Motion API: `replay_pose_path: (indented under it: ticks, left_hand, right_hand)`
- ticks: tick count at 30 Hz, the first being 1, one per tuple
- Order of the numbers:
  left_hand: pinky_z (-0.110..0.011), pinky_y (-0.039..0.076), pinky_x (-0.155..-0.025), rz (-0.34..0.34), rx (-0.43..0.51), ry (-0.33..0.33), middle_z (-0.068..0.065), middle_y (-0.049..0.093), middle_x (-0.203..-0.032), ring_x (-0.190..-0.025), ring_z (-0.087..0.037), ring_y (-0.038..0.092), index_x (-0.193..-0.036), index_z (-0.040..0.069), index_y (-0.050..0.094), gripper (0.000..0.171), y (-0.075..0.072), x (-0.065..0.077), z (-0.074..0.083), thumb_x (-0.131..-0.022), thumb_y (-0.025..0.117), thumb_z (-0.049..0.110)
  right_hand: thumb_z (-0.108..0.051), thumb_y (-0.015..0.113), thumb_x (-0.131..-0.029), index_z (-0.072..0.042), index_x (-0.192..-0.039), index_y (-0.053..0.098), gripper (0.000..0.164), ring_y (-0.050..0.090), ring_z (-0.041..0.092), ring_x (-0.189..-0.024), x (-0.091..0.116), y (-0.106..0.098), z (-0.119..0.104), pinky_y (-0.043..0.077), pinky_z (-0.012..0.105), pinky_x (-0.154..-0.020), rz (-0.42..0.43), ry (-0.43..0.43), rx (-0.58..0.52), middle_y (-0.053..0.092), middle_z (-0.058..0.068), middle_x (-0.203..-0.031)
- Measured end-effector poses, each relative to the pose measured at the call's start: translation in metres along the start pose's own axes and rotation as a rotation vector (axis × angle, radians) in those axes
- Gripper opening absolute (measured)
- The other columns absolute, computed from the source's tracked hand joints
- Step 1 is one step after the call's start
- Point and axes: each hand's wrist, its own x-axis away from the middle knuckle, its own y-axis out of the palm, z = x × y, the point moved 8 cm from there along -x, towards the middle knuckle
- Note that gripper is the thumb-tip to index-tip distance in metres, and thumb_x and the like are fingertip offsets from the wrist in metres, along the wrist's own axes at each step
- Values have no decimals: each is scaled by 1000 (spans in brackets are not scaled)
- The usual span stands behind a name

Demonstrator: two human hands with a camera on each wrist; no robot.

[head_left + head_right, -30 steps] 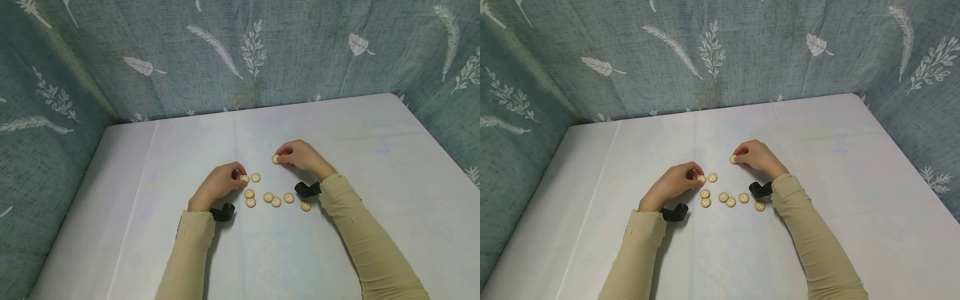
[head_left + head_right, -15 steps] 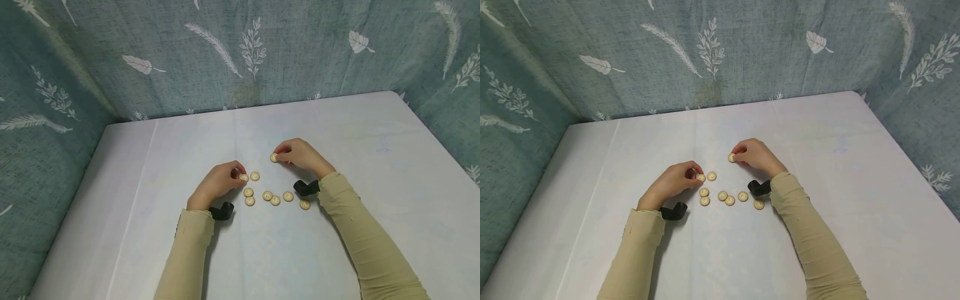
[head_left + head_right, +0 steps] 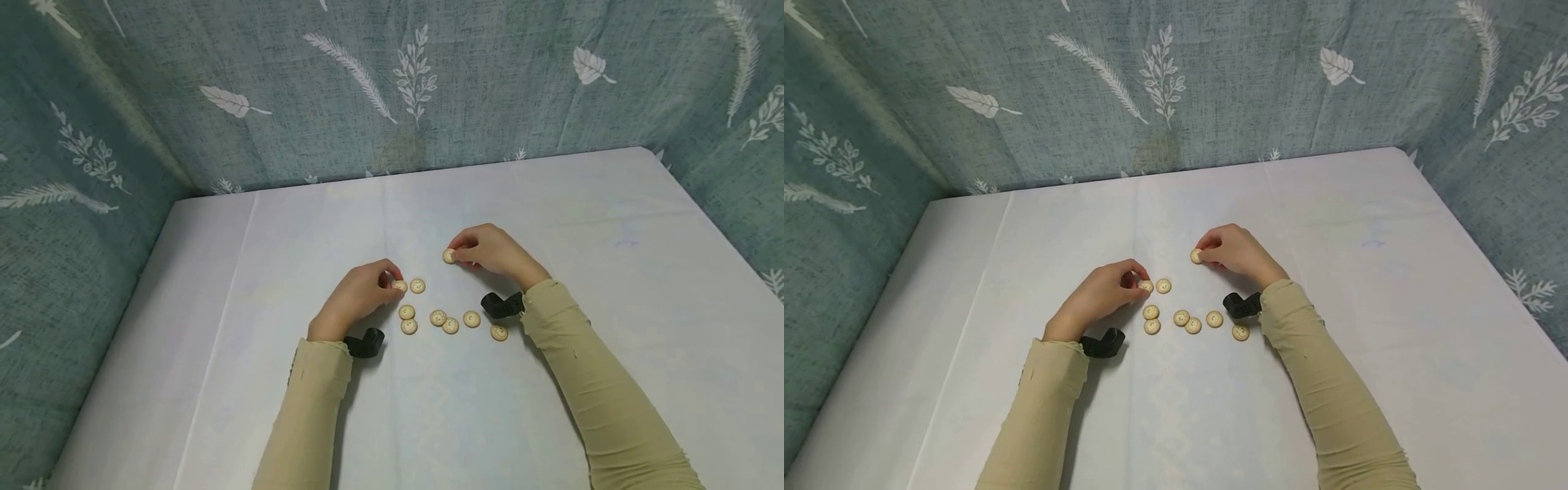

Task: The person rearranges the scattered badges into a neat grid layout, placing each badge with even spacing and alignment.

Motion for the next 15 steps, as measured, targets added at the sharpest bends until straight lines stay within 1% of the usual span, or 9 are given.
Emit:
replay_pose_path:
  ticks: [6,15]
  left_hand:
    - [-30,38,-63,9,-9,4,0,53,-77,-69,-16,48,-97,20,57,19,0,0,0,-81,66,27]
    - [-31,38,-63,8,-4,-1,-1,52,-77,-69,-17,48,-97,20,57,20,0,0,0,-80,66,27]
  right_hand:
    - [-20,61,-85,-11,-100,64,18,54,19,-69,1,0,-2,45,30,-63,3,10,0,59,5,-78]
    - [-20,61,-85,-11,-100,64,17,54,20,-69,0,0,-2,45,31,-63,10,-1,10,59,5,-77]
